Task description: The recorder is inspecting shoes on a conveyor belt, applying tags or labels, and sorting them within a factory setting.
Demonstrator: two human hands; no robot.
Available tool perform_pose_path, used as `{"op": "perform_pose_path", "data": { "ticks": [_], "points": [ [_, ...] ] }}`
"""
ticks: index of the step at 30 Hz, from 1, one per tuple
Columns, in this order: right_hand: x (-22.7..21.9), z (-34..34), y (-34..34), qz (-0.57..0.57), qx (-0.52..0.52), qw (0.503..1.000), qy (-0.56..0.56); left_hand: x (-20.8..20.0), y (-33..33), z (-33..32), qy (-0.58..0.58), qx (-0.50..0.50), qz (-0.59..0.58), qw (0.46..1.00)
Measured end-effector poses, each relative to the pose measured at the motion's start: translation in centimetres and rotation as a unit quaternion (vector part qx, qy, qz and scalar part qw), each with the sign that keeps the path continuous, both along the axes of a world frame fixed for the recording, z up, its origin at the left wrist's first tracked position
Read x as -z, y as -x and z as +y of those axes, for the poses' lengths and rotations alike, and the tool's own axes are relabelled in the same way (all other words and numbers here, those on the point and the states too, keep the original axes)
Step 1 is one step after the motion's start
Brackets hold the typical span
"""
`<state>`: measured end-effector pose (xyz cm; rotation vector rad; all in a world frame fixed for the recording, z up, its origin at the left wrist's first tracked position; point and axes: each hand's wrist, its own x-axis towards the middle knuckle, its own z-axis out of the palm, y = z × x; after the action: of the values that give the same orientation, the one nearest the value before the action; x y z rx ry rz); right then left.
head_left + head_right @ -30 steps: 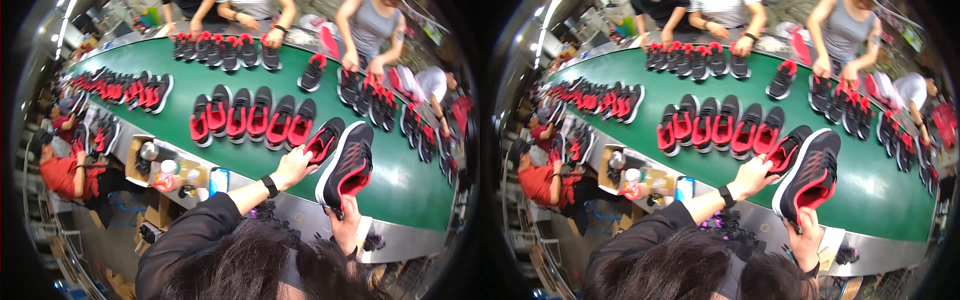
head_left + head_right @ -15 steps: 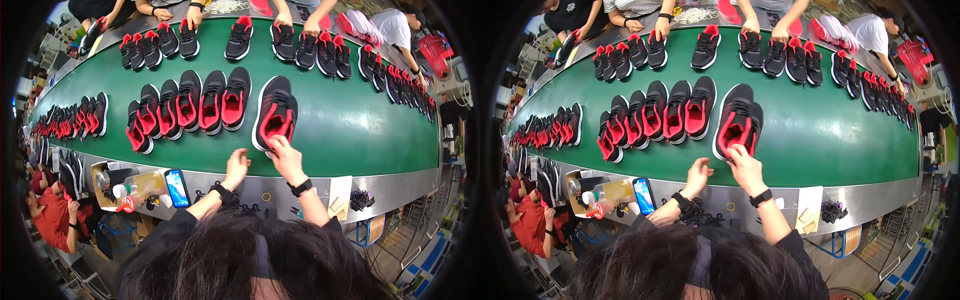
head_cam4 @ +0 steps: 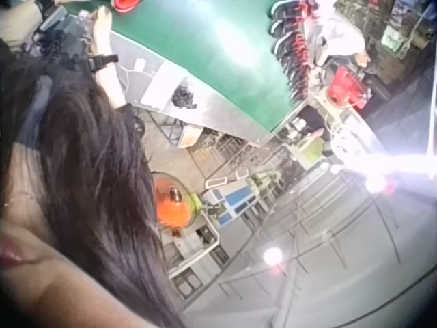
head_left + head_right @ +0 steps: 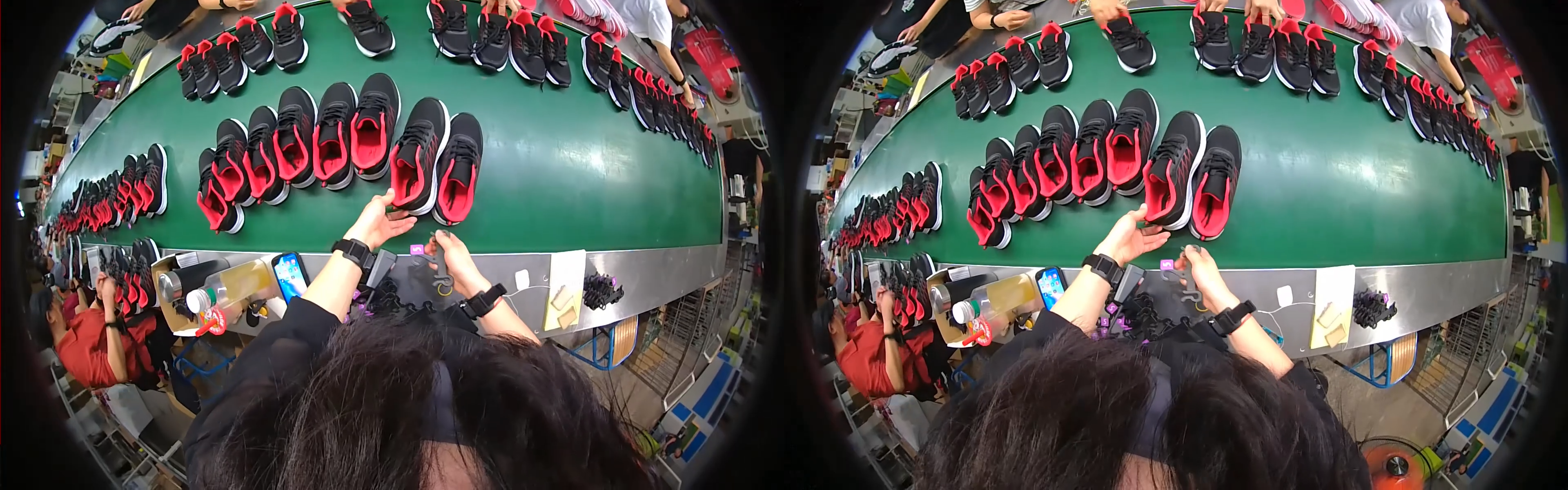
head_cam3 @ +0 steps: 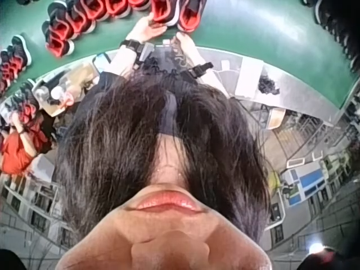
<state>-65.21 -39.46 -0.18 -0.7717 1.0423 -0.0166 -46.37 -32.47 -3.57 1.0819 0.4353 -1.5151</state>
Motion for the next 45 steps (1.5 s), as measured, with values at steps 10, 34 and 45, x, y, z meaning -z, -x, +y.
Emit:
{"op": "perform_pose_path", "data": {
  "ticks": [10,34,45],
  "points": [
    [1.2,4.4,-7.6,0.006,0.064,0.99,0.123,1.8,-2.4,2.2,0.076,0.125,-0.052,0.988],
    [3.8,1.5,-8.5,-0.019,-0.247,0.961,0.125,5.5,-3.1,0.3,0.07,0.248,-0.173,0.951],
    [10.9,-16.8,2.8,0.214,-0.062,0.788,0.574,1.8,0.8,1.7,0.2,-0.124,0.14,0.962]
  ]
}}
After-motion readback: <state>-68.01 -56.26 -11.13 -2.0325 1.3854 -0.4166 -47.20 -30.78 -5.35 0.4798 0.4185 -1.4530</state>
